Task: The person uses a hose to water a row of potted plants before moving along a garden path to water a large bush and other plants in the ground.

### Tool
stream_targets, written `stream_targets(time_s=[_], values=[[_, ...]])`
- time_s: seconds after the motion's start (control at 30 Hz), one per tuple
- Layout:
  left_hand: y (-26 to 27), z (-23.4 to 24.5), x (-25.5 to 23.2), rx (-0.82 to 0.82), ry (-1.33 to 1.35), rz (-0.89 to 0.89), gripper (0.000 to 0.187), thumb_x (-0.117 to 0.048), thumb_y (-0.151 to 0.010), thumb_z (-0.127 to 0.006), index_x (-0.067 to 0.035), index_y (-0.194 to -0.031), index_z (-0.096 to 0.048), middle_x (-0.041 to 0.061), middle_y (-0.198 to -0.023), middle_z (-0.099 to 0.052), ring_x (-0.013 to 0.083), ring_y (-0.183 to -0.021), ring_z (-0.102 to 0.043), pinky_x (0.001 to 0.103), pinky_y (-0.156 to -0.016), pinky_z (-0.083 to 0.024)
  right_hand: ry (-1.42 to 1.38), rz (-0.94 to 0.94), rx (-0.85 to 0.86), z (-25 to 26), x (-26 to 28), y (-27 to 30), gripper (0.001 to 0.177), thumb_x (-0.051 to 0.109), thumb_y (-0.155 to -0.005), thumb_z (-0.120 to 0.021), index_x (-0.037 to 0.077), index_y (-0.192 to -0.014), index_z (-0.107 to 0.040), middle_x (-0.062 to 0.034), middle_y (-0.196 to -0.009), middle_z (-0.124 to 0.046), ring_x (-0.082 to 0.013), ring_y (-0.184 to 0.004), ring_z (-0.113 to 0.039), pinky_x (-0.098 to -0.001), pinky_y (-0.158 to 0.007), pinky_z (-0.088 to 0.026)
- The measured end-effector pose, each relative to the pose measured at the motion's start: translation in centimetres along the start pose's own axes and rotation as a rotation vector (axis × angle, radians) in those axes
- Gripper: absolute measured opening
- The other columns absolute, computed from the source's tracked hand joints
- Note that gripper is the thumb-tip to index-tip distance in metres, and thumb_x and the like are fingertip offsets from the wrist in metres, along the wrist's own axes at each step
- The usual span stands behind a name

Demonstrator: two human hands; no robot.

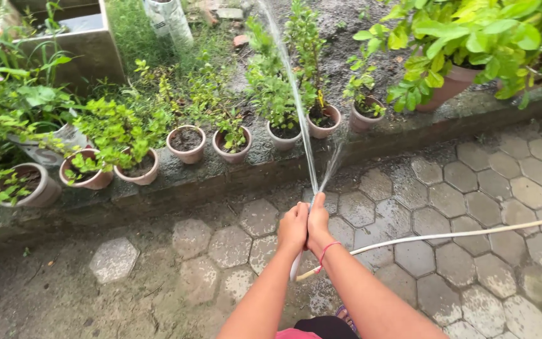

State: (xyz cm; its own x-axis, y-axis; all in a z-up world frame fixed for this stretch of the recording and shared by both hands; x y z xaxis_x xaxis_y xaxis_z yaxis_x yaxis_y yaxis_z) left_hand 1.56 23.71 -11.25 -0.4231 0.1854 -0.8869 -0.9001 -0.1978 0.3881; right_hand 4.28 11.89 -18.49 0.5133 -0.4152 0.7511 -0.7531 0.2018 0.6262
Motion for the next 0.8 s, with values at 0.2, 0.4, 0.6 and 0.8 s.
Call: stream_targets(time_s=[0.2, 0.4, 0.6, 0.8], values=[[0.9, -0.2, -2.4, 0.028, -0.022, 0.005, 0.054, -0.056, -0.095, -0.041, -0.019, -0.116, -0.075, 0.019, -0.105, -0.075, 0.0374, -0.103, -0.071, 0.044, -0.089, -0.052, -0.011, 0.057, 0.002, 0.5, 1.6, -0.3, 0.069, 0.072, -0.098, -0.035, 0.011, -0.083, -0.062, -0.0030, -0.077, -0.061, -0.0195, -0.071, -0.056, -0.0419, -0.065, -0.047], [2.1, 0.1, -4.9, 0.030, -0.050, -0.029, 0.053, -0.057, -0.092, -0.042, -0.023, -0.116, -0.075, 0.015, -0.109, -0.076, 0.0374, -0.107, -0.069, 0.045, -0.090, -0.051, -0.091, 0.090, -0.013, 0.3, 3.9, 2.0, 0.068, 0.069, -0.099, -0.036, 0.009, -0.081, -0.061, -0.0042, -0.077, -0.061, -0.0199, -0.071, -0.058, -0.0417, -0.065, -0.049], [2.9, -2.0, -7.5, 0.106, -0.244, -0.112, 0.051, -0.061, -0.090, -0.045, -0.027, -0.115, -0.075, 0.013, -0.111, -0.074, 0.0392, -0.108, -0.067, 0.048, -0.091, -0.051, -0.427, 0.210, -0.027, 4.1, 3.5, -2.2, 0.062, 0.071, -0.100, -0.037, 0.013, -0.086, -0.057, -0.0016, -0.082, -0.061, -0.0183, -0.075, -0.060, -0.0382, -0.069, -0.051], [5.0, -6.4, -14.5, 0.198, -0.269, -0.317, 0.049, -0.060, -0.090, -0.046, -0.024, -0.108, -0.075, 0.013, -0.102, -0.076, 0.0397, -0.102, -0.069, 0.049, -0.084, -0.053, -0.548, 0.402, -0.010, 7.5, 11.8, 1.3, 0.067, 0.072, -0.098, -0.033, 0.012, -0.088, -0.059, -0.0002, -0.083, -0.061, -0.0159, -0.076, -0.061, -0.0325, -0.070, -0.052]])
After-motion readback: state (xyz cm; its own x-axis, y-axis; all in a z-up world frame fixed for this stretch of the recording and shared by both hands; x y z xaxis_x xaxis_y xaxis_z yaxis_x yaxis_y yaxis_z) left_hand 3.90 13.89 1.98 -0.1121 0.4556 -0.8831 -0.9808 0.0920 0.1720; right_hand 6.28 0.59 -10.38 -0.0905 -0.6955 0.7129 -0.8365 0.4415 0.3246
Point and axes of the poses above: each hand's wrist, its own y-axis away from the middle knuckle, its own z-axis out of the back of the hand, x = y × z, the point moved 10 cm from there along -y, towards the middle knuckle
